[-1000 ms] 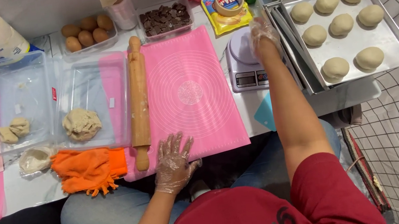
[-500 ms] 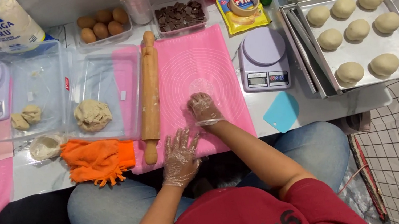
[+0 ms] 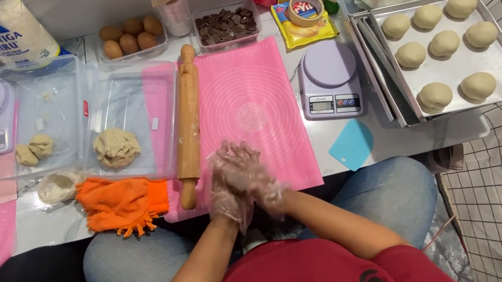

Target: The person is rolling out small portions of dough, adding chocolate chips as filling, and then shaping them into round balls.

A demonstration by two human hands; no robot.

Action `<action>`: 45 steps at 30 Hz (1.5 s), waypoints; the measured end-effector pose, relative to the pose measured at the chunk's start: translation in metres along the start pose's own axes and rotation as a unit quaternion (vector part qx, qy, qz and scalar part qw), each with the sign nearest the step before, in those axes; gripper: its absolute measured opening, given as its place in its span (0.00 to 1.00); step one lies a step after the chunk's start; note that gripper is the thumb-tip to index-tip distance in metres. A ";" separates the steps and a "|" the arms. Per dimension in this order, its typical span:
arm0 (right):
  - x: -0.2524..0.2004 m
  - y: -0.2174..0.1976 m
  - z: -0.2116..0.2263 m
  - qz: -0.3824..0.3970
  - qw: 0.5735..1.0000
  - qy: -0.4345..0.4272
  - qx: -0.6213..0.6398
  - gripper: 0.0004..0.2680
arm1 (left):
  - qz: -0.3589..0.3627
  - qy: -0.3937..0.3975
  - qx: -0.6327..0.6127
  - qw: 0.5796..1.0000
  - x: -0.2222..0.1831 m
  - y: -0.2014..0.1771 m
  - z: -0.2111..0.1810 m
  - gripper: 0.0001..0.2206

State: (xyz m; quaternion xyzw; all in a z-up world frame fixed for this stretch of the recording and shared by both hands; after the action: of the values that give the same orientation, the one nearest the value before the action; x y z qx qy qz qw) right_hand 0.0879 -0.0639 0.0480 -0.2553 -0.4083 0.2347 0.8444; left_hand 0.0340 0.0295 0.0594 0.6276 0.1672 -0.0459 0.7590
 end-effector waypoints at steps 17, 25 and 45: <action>0.000 -0.057 -0.069 -0.271 0.950 0.146 -0.053 0.41 | 0.317 0.298 0.778 0.454 -0.038 0.072 0.073 0.11; -0.006 -0.053 -0.086 -0.284 0.934 0.197 -0.091 0.40 | 0.367 0.401 0.824 0.164 -0.010 -0.002 0.075 0.05; -0.003 -0.058 -0.072 -0.174 0.950 0.240 -0.101 0.35 | 0.423 0.314 0.823 0.213 0.003 -0.053 0.055 0.11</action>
State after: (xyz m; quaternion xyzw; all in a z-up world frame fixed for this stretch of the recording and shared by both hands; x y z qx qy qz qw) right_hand 0.1558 -0.1271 0.0444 -0.3132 -0.2533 -0.0268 0.9149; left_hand 0.0326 -0.0343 0.0177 0.8432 -0.0295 0.3707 -0.3883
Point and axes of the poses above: each hand's wrist, its own x-axis towards the middle knuckle, its own y-axis out of the palm, z = x × y, the point moved 1 cm from there along x, towards the middle knuckle, and after that the axes turned 12 degrees about -x, right-handed, at the moved point
